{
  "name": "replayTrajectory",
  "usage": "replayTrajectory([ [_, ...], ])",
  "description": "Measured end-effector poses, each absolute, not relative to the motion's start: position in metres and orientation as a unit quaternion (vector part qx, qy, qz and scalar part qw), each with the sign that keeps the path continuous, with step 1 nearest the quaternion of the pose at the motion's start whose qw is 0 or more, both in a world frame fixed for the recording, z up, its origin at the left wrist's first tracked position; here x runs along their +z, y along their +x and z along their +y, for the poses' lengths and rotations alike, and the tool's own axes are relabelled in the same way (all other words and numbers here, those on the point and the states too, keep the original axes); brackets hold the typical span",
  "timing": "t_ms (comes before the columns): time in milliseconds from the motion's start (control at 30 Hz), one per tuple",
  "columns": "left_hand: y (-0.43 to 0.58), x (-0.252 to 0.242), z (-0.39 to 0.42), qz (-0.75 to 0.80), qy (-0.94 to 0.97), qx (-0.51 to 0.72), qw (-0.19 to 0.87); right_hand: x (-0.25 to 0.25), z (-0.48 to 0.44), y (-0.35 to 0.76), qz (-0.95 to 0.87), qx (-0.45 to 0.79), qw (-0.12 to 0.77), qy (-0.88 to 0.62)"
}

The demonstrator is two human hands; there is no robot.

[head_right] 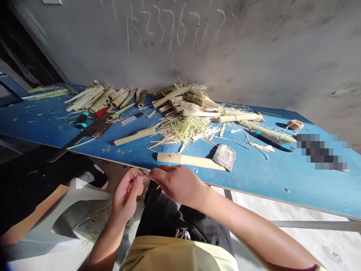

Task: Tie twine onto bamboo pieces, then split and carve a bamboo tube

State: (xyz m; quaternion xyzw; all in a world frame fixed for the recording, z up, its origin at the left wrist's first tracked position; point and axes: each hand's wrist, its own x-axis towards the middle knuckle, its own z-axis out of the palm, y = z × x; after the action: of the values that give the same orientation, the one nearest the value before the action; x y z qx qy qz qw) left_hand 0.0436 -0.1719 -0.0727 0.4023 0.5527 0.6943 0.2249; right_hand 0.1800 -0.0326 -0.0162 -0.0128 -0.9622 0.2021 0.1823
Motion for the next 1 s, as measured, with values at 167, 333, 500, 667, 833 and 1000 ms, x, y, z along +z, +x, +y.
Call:
replayTrajectory([
  [167,0.048,-0.08,-0.19,0.561,0.406,0.685,0.227,-0.015,-0.034,0.188,-0.939,0.301,0.158,0.061],
  [333,0.035,-0.099,-0.194,0.564,0.435,0.632,0.306,-0.015,-0.038,0.195,-0.937,0.321,0.129,0.045],
  [500,0.013,-0.11,-0.201,0.678,0.434,0.558,0.2,-0.02,-0.03,0.193,-0.955,0.27,0.118,0.023],
  [667,0.022,-0.087,-0.218,0.694,0.483,0.528,-0.08,-0.028,-0.037,0.186,-0.98,0.171,0.1,0.023],
  [833,0.059,-0.078,-0.208,0.613,0.56,0.547,0.109,-0.036,-0.054,0.181,-0.985,0.1,0.105,0.09],
  [1000,0.067,-0.09,-0.189,0.609,0.533,0.562,0.17,-0.034,-0.052,0.178,-0.98,0.129,0.12,0.087],
])
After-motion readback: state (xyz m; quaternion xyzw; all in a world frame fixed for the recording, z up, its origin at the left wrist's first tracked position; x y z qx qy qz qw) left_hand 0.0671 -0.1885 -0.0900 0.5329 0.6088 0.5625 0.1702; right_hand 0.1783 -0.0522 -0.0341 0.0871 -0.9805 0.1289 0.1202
